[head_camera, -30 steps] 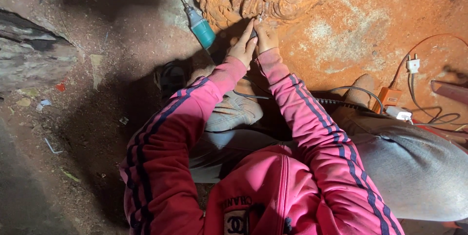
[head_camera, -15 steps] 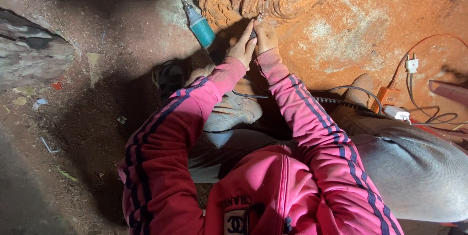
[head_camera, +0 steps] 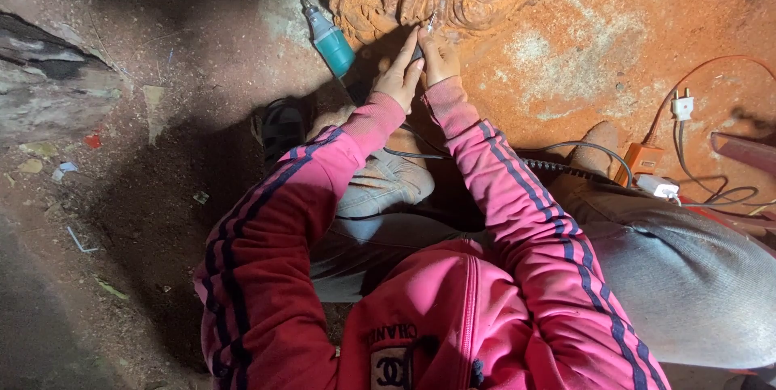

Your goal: Using a rotary power tool to carve and refine details on a large wooden sculpture

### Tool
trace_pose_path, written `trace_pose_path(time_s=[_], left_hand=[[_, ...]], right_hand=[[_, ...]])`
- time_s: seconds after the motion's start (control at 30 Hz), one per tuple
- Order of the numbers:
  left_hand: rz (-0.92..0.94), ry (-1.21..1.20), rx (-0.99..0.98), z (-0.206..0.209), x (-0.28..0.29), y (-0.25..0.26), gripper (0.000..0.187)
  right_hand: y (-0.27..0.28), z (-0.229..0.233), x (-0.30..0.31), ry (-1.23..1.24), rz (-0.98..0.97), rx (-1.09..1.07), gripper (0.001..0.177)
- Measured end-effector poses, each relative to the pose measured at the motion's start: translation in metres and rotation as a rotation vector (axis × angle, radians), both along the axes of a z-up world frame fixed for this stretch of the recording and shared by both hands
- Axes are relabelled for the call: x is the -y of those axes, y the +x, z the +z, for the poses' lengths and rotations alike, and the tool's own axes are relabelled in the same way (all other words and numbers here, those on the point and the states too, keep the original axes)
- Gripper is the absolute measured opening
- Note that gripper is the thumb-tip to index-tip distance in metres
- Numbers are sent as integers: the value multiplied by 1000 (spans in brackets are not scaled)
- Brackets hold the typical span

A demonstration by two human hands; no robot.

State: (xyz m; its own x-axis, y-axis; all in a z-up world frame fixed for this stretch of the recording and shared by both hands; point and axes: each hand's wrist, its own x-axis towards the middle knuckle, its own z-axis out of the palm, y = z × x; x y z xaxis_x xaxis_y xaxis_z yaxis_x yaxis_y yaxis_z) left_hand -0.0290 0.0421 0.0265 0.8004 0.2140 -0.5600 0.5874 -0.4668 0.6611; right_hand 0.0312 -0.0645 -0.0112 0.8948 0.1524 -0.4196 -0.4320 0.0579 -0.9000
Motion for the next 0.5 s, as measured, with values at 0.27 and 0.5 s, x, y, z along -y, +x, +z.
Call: trace_pose_path(time_s=[0.27, 0.5], left_hand=[[-13, -57, -14, 7, -5, 0, 54], [-43, -61, 56, -11, -9, -7, 53]], right_hand=[[-1, 7, 0, -22, 29, 14, 31], [-5, 3, 2, -59, 23, 7, 30]])
